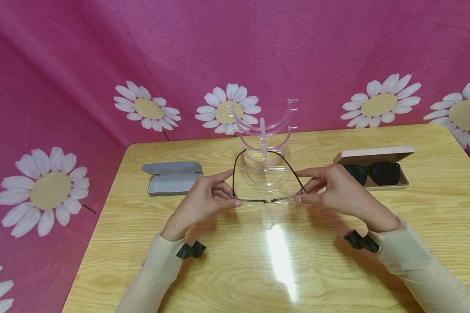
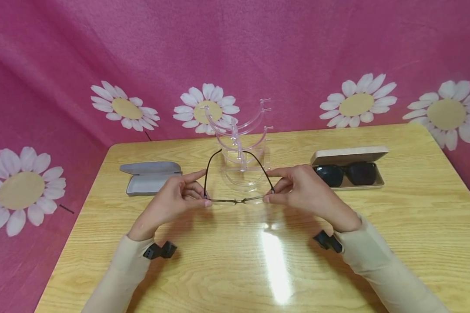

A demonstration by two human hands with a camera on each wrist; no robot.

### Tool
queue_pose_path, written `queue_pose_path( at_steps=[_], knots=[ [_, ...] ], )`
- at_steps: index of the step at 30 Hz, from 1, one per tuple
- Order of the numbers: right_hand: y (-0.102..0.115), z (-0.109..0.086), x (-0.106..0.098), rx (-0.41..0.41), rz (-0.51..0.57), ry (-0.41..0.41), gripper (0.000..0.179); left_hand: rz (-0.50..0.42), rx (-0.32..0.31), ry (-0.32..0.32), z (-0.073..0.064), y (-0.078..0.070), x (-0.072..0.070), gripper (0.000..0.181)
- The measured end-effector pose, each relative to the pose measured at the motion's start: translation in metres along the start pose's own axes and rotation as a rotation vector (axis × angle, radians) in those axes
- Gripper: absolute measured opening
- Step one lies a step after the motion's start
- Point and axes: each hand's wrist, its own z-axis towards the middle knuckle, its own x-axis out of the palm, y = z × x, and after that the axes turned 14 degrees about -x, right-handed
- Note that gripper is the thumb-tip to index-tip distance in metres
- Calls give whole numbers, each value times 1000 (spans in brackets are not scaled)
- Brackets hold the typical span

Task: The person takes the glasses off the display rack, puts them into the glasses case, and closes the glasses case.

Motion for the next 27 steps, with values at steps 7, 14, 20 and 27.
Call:
queue_pose_path(
  at_steps=[7,14,20,27],
  knots=[
    [2,-2,0,-5,4,6,55,9,17,-5,-4,-2,-1,82],
    [2,-2,0,-22,-21,-10,50,26,35,-11,-6,-3,-2,82],
    [2,-3,1,-34,-32,-28,45,35,37,-9,-6,-3,-3,81],
    [4,-1,2,-50,-21,-25,43,37,13,-17,-7,-3,-3,82]
  ],
)
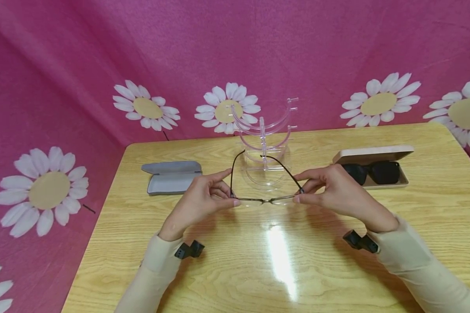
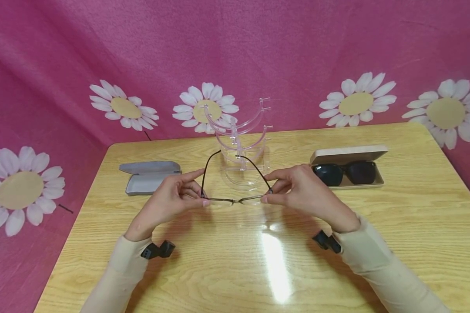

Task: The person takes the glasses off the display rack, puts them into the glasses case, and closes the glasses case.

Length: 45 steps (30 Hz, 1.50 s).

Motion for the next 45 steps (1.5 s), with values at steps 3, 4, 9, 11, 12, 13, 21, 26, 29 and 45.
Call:
queue_pose_path(
  at_steps=[3,4,9,11,12,13,21,26,29,45],
  knots=[
    [0,1,1,-7,-7,5,43,0,-1,-4,-1,-1,-1,83],
    [0,1,1,-4,-9,7,43,1,-2,-4,-1,-1,-1,82],
    [-2,2,2,9,-7,22,43,22,4,-5,1,0,1,82],
    [-3,2,2,10,-3,24,43,34,9,-8,2,1,1,82],
    [-4,2,2,8,2,24,43,37,11,-9,2,1,2,82],
    [-4,2,2,7,6,25,42,39,13,-10,2,1,2,82],
    [-6,2,3,-29,-4,14,40,16,3,-9,0,-1,-1,82],
    [-7,2,4,-76,-37,-6,37,2,4,-9,-2,-3,-2,83],
    [-8,1,4,-104,-52,-19,36,-4,15,-15,-3,-4,-2,83],
    [-5,1,3,-190,-38,-37,34,7,66,-63,-10,-8,-2,83]
  ],
)
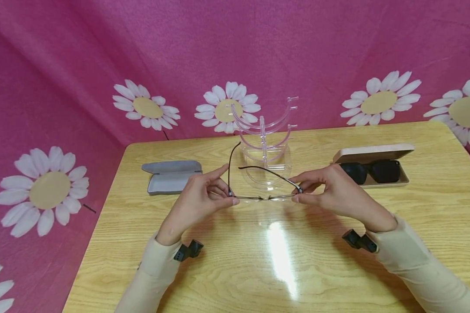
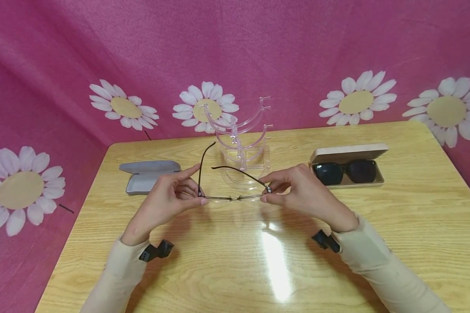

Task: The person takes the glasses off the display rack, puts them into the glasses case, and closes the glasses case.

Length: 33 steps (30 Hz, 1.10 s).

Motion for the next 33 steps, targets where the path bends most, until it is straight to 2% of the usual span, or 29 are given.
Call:
queue_pose_path(
  at_steps=[9,29,33],
  knots=[
    [1,-1,0,-39,-14,-17,28,26,26,-21,-1,0,0,81],
    [2,0,-1,-59,-18,-12,20,68,62,-69,0,-1,-2,76],
    [2,-1,-1,-64,-22,-6,20,85,53,-80,1,0,-3,76]
  ],
)
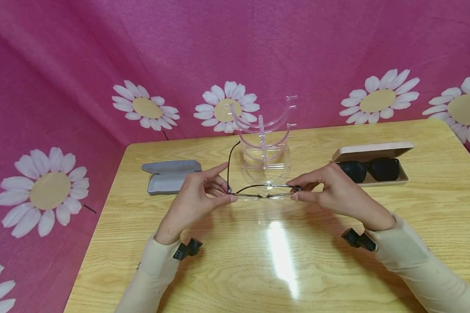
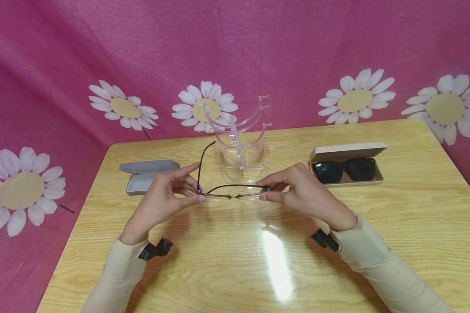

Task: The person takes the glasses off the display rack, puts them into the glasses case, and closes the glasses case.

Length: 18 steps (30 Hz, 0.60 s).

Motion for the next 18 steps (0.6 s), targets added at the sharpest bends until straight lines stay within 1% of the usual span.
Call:
queue_pose_path(
  at_steps=[5,9,12,18],
  knots=[
    [-1,0,0,-1,-13,2,19,13,-13,-10,0,1,0,75],
    [-1,0,1,-4,-26,-2,19,-2,-23,18,1,2,1,75],
    [-1,0,0,-5,-23,-3,20,-21,-43,48,1,2,0,74],
    [0,0,0,-11,-2,-1,21,-26,-68,76,-2,2,-2,73]
  ],
)
